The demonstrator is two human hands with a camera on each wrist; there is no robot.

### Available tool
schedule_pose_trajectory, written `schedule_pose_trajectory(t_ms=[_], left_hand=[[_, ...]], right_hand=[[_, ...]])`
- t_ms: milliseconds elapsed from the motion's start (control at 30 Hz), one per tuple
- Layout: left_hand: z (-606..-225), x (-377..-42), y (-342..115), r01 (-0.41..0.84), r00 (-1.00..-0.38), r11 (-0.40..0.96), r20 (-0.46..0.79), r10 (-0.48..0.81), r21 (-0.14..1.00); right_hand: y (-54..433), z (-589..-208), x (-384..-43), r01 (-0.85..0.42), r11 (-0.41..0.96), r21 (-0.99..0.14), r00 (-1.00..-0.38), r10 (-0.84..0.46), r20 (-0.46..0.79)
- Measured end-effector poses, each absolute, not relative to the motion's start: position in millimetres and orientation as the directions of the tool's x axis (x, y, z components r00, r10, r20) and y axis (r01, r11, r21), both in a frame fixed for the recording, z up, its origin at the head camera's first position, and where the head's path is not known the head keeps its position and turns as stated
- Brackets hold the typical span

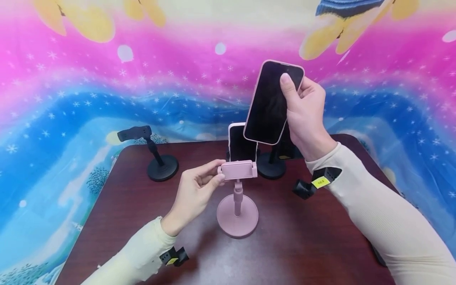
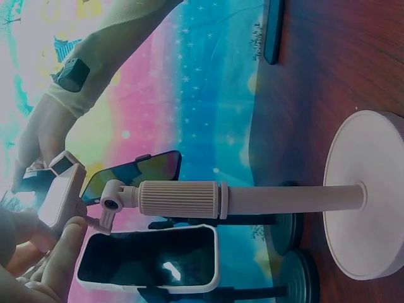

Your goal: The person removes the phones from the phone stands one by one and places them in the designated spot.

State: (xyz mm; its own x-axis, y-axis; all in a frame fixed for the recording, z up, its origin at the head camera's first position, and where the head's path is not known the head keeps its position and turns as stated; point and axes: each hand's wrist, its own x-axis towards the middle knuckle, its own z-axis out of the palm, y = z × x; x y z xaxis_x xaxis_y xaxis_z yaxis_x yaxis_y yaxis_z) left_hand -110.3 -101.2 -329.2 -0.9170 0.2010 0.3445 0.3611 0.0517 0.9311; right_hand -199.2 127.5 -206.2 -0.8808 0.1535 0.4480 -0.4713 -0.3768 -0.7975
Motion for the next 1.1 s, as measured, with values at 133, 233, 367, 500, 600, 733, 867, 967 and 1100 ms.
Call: schedule_pose_trajectory(t_ms=[133,233,367,500,600,733,867,967,1100], left_hand=[[-327.5,-111.2,-101.2,0.345,-0.92,0.042,0.328,0.216,0.938],[-326.4,-111.5,-101.1,0.329,-0.922,0.035,0.313,0.228,0.944],[-324.8,-111.5,-100.5,0.305,-0.928,0.036,0.288,0.237,0.952],[-324.3,-111.9,-99.6,0.289,-0.932,0.044,0.27,0.242,0.956],[-324.2,-112.5,-99.0,0.284,-0.933,0.049,0.264,0.246,0.958],[-323.9,-113.3,-97.7,0.278,-0.928,0.038,0.258,0.269,0.96],[-323.6,-113.7,-96.5,0.273,-0.924,0.019,0.257,0.283,0.962],[-324.0,-113.8,-96.5,0.264,-0.925,0.001,0.253,0.285,0.964],[-324.9,-113.8,-97.0,0.236,-0.927,-0.02,0.231,0.296,0.971]], right_hand=[[130.2,-208.6,-195.0,-0.457,-0.352,-0.817,-0.888,0.123,0.444],[131.4,-211.0,-192.6,-0.456,-0.332,-0.826,-0.887,0.101,0.45],[132.1,-214.3,-191.7,-0.476,-0.309,-0.823,-0.876,0.09,0.473],[132.4,-215.5,-190.1,-0.491,-0.301,-0.817,-0.868,0.091,0.488],[133.0,-215.8,-187.7,-0.491,-0.294,-0.82,-0.868,0.084,0.489],[135.1,-216.9,-184.9,-0.484,-0.282,-0.829,-0.873,0.081,0.482],[137.2,-218.1,-184.0,-0.477,-0.281,-0.833,-0.876,0.079,0.476],[138.2,-219.5,-184.2,-0.473,-0.281,-0.835,-0.878,0.076,0.472],[140.2,-222.7,-183.6,-0.461,-0.279,-0.842,-0.885,0.075,0.459]])
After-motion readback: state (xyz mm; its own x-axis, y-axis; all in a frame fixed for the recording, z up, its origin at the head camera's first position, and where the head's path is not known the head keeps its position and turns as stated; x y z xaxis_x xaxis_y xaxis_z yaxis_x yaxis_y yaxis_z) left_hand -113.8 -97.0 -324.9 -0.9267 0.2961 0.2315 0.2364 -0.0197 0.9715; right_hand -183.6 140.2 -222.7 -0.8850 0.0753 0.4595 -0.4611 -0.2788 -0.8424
